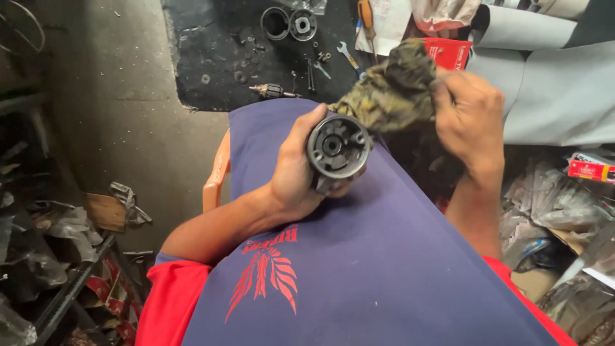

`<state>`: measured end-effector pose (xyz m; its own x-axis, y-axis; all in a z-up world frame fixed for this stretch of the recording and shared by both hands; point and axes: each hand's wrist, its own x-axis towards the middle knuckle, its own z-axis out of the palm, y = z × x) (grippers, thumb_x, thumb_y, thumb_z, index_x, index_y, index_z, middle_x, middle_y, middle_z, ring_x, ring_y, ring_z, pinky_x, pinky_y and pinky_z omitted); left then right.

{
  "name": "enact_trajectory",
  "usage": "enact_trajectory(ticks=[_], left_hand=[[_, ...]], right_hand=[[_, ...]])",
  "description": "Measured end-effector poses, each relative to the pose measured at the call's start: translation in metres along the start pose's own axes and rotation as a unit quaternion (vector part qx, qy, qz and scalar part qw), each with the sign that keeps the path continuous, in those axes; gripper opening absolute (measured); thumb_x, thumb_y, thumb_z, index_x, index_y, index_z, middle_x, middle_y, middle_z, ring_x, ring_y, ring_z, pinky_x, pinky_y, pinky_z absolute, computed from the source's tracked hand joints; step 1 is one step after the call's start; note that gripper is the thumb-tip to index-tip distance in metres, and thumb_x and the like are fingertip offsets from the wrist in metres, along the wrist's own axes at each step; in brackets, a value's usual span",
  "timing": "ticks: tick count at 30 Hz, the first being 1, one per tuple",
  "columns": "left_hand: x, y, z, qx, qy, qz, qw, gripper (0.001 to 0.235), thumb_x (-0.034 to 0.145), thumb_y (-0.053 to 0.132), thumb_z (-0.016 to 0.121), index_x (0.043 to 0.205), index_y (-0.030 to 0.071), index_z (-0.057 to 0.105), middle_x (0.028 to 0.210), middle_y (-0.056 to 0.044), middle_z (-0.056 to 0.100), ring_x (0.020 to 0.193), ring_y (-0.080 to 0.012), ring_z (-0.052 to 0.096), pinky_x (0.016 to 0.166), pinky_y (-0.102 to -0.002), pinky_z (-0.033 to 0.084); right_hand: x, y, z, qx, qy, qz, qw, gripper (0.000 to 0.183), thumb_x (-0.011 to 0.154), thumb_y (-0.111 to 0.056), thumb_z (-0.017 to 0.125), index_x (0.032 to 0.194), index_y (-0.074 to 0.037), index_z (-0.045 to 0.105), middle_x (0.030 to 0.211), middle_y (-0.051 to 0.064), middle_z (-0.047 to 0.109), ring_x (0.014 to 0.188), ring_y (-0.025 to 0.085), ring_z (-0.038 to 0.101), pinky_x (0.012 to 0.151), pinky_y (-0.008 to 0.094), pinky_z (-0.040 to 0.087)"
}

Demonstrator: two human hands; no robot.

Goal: The person sits at a workbench holding a cylindrical metal component, likely a starter motor, and wipes it thoroughly with a rag, turning it to clean different sides. They then use a small pointed tool to scrape inside the component's openings and continue wiping it with the rag.

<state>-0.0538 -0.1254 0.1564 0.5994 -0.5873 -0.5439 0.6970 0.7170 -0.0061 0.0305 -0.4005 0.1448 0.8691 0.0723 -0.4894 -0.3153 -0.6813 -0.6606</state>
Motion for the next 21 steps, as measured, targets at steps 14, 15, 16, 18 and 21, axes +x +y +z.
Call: enact_trajectory(ticks=[14, 15, 16, 18, 21], left_hand=[[0.025, 0.015, 0.010, -0.062, 0.023, -0.055, 0.996, 0.075, 0.103, 0.064, 0.031, 0.107, -0.001, 0.069, 0.077, -0.012, 0.064, 0.056, -0.0159, 0.047, 0.048, -0.030, 0.033], [0.028, 0.016, 0.008, -0.063, 0.024, -0.059, 0.996, 0.075, 0.103, 0.064, 0.031, 0.107, -0.001, 0.069, 0.077, -0.012, 0.064, 0.056, -0.0159, 0.047, 0.048, -0.030, 0.033], [0.031, 0.016, 0.007, -0.064, 0.017, -0.063, 0.996, 0.075, 0.104, 0.063, 0.031, 0.107, -0.001, 0.069, 0.077, -0.012, 0.063, 0.056, -0.0160, 0.047, 0.048, -0.030, 0.032], [0.038, 0.018, 0.007, -0.067, 0.007, -0.069, 0.995, 0.074, 0.105, 0.063, 0.031, 0.107, -0.001, 0.069, 0.077, -0.011, 0.063, 0.057, -0.0161, 0.048, 0.047, -0.030, 0.032], [0.045, 0.022, 0.006, -0.079, 0.008, -0.059, 0.995, 0.072, 0.105, 0.062, 0.032, 0.106, 0.001, 0.069, 0.078, -0.011, 0.064, 0.057, -0.0162, 0.048, 0.046, -0.030, 0.031]], right_hand=[[0.017, 0.073, -0.043, -0.017, 0.087, -0.058, 0.994, 0.017, 0.100, 0.000, 0.074, 0.117, 0.004, 0.074, 0.107, 0.010, 0.074, 0.101, 0.019, 0.069, 0.093, 0.032, 0.053], [0.019, 0.072, -0.044, -0.018, 0.088, -0.054, 0.995, 0.017, 0.100, 0.000, 0.074, 0.117, 0.004, 0.074, 0.107, 0.010, 0.074, 0.101, 0.019, 0.069, 0.093, 0.032, 0.053], [0.022, 0.071, -0.046, 0.102, 0.098, -0.027, 0.990, 0.016, 0.101, 0.000, 0.075, 0.117, 0.004, 0.073, 0.103, 0.007, 0.073, 0.094, 0.015, 0.066, 0.087, 0.028, 0.050], [0.027, 0.071, -0.050, 0.217, 0.110, -0.001, 0.970, 0.015, 0.102, 0.001, 0.075, 0.116, 0.003, 0.071, 0.099, 0.004, 0.071, 0.087, 0.012, 0.063, 0.081, 0.025, 0.048], [0.040, 0.071, -0.051, 0.131, 0.086, -0.047, 0.987, 0.015, 0.101, 0.000, 0.073, 0.115, 0.007, 0.068, 0.109, 0.007, 0.069, 0.099, 0.014, 0.065, 0.098, 0.029, 0.053]])
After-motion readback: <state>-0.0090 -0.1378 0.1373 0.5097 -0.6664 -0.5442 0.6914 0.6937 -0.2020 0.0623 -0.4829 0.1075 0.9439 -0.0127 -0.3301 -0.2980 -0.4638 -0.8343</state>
